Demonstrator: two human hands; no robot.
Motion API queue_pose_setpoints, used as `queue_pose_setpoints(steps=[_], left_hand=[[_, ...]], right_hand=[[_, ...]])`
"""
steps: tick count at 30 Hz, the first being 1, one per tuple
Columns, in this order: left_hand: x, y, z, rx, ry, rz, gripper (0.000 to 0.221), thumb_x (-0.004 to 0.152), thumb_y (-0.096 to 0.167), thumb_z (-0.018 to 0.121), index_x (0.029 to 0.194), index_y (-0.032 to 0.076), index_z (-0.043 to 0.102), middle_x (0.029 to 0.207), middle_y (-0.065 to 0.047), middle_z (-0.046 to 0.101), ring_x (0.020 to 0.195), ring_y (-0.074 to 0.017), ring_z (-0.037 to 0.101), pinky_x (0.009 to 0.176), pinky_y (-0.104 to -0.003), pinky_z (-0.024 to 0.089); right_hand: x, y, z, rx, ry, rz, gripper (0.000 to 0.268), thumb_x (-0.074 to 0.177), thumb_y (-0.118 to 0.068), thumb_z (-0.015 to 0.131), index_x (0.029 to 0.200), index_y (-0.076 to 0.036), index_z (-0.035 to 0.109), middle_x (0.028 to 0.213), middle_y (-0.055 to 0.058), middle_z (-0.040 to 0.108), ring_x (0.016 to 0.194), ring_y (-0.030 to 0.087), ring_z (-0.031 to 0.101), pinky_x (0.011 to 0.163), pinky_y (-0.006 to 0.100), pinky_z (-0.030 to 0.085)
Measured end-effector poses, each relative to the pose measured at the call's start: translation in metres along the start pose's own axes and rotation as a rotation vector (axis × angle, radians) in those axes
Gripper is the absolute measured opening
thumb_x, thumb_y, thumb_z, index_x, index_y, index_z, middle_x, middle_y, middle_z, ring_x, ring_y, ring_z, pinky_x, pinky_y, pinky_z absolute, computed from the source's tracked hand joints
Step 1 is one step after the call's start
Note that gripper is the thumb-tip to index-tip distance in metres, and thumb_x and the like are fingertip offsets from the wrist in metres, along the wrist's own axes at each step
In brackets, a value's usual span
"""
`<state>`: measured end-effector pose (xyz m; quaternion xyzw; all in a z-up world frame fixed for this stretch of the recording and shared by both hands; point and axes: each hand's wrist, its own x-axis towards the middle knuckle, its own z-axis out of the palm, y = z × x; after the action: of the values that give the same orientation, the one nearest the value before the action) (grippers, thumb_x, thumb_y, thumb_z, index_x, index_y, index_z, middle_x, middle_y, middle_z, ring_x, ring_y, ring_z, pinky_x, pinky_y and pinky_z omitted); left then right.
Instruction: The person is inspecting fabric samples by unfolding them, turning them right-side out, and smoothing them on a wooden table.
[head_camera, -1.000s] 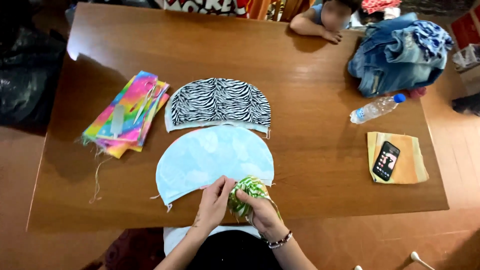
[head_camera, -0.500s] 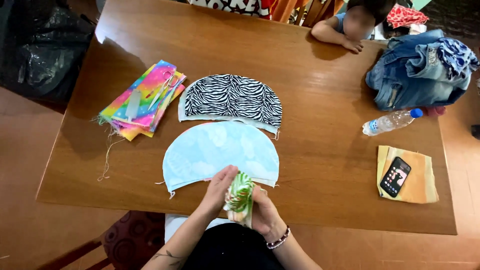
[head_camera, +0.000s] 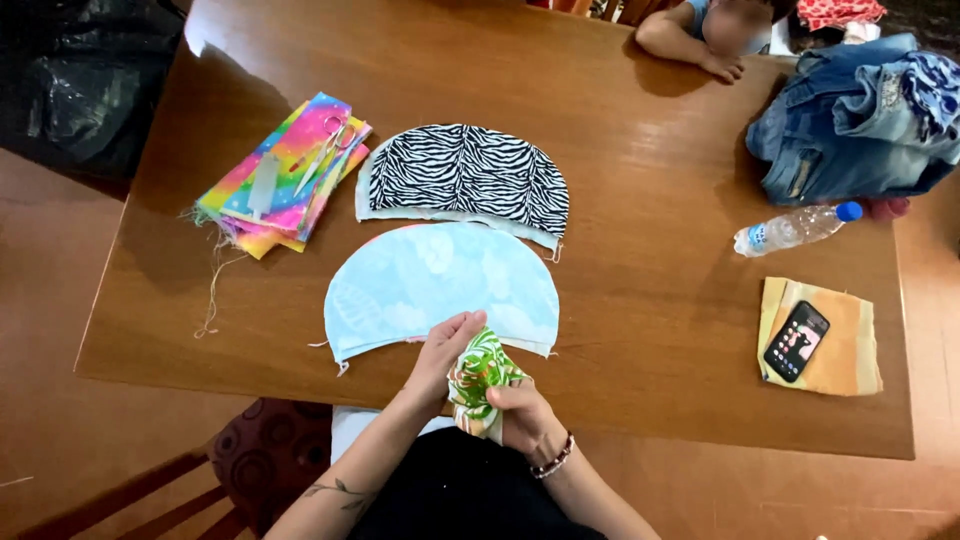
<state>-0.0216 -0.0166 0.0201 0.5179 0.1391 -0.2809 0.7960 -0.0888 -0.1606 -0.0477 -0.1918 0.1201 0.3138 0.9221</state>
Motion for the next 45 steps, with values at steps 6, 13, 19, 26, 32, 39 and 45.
queue_pose_setpoints(steps=[6,13,19,26,32,39,45], left_hand=[[0.001,-0.002,-0.010,-0.053,-0.013,0.028,0.037,0.099,0.037,0.062,0.072,0.013,0.053,0.062,0.002,0.054,0.056,-0.0092,0.053,0.055,-0.025,0.041],[0.001,-0.002,-0.022,-0.044,0.003,0.023,0.037,0.099,0.038,0.061,0.073,0.013,0.054,0.062,0.003,0.056,0.055,-0.0089,0.053,0.053,-0.025,0.042],[0.004,-0.002,-0.027,-0.047,-0.006,0.010,0.038,0.099,0.037,0.062,0.071,0.015,0.049,0.059,0.005,0.050,0.053,-0.0063,0.048,0.052,-0.023,0.038],[0.000,0.001,-0.028,0.008,-0.041,0.051,0.037,0.099,0.036,0.062,0.071,0.014,0.051,0.061,0.004,0.051,0.058,-0.0086,0.056,0.055,-0.024,0.043],[-0.014,0.013,-0.039,0.388,0.121,0.331,0.025,0.097,0.033,0.058,0.103,0.012,0.068,0.100,0.000,0.065,0.086,-0.0096,0.059,0.071,-0.025,0.048],[-0.035,0.036,-0.040,0.489,-0.015,0.029,0.031,0.088,0.027,0.070,0.113,0.011,0.078,0.097,-0.003,0.081,0.082,-0.0101,0.071,0.070,-0.025,0.059],[-0.036,0.036,-0.029,0.275,0.017,-0.032,0.024,0.085,0.022,0.073,0.100,0.004,0.081,0.110,-0.009,0.081,0.103,-0.0156,0.072,0.090,-0.029,0.057]], right_hand=[[0.008,0.003,0.013,0.048,0.027,-0.003,0.059,0.081,-0.025,0.081,0.129,0.000,0.055,0.110,0.015,0.069,0.093,0.030,0.069,0.077,0.043,0.058],[0.013,0.010,0.002,-0.042,0.091,0.002,0.064,0.080,-0.031,0.082,0.131,-0.004,0.054,0.114,0.014,0.068,0.103,0.031,0.067,0.088,0.050,0.058],[0.015,0.012,0.010,-0.062,0.249,-0.022,0.060,0.075,-0.017,0.081,0.126,0.002,0.057,0.112,0.021,0.069,0.100,0.035,0.069,0.088,0.053,0.059],[0.008,0.020,0.006,-0.059,0.030,-0.051,0.063,0.080,-0.023,0.083,0.128,0.002,0.053,0.109,0.021,0.067,0.090,0.035,0.068,0.070,0.045,0.058],[0.017,0.016,0.019,-0.062,0.064,-0.127,0.078,0.074,-0.017,0.088,0.138,0.002,0.048,0.119,0.019,0.067,0.105,0.032,0.068,0.087,0.045,0.060],[0.021,0.020,0.010,-0.073,0.366,-0.163,0.056,0.078,-0.015,0.080,0.127,-0.001,0.057,0.107,0.016,0.070,0.093,0.029,0.070,0.079,0.043,0.062],[0.013,0.010,0.040,-0.113,0.538,-0.184,0.046,0.085,-0.017,0.072,0.127,0.000,0.061,0.108,0.017,0.071,0.093,0.028,0.068,0.076,0.041,0.059]])
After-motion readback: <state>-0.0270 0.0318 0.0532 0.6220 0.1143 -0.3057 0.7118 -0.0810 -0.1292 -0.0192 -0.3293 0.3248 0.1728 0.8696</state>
